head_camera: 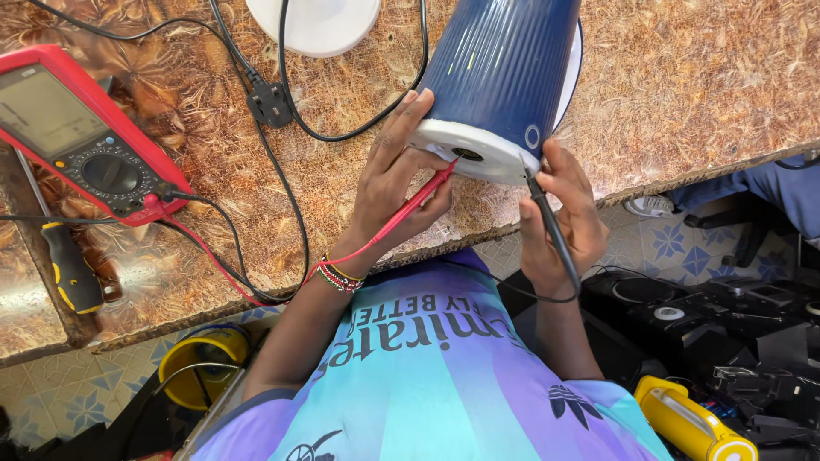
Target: The person uses a multimeter to test the electrical continuity of a blue electric kettle and a white lamp base. They then use a screwdriver to pry open the base of the kettle, remove the bottom cover, and test the internal components with the multimeter probes.
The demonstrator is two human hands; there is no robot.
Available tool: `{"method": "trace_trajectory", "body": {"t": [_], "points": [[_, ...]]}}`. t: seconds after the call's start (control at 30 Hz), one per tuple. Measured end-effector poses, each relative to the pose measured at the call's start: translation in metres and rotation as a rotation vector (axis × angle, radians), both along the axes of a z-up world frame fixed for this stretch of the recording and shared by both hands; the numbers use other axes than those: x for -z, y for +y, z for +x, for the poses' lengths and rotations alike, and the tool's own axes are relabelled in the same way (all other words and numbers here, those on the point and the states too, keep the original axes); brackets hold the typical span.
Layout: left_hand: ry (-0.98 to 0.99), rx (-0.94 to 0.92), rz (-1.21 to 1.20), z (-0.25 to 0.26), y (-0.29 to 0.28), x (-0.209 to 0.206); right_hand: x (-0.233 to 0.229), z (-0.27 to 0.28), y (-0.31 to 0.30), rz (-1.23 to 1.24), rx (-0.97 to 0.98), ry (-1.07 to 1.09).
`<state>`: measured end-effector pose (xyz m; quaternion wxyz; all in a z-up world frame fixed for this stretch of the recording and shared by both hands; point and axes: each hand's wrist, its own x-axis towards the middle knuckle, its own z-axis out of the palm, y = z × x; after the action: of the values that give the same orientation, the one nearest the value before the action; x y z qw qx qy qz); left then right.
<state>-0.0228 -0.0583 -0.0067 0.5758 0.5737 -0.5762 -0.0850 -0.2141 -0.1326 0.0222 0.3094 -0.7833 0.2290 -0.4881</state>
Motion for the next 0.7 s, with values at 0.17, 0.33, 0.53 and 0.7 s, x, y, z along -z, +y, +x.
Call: {"method": "trace_trajectory", "body": {"t": [0.17, 0.33, 0.53, 0.7], "points": [[-0.013, -0.008, 0.001, 0.003, -0.002, 0.005, 0.008, -0.001, 0.001, -0.062, -0.025, 0.08], [-0.018, -0.022, -0.017, 0.001, -0.004, 0.005, 0.02, 0.007, -0.001, -0.183, 0.056, 0.21], [-0.019, -0.04, -0.034, -0.002, -0.005, 0.003, 0.03, 0.008, -0.004, -0.246, 0.105, 0.235], [-0.026, -0.048, -0.044, -0.003, -0.006, 0.003, 0.03, 0.01, -0.002, -0.24, 0.118, 0.245]]}}
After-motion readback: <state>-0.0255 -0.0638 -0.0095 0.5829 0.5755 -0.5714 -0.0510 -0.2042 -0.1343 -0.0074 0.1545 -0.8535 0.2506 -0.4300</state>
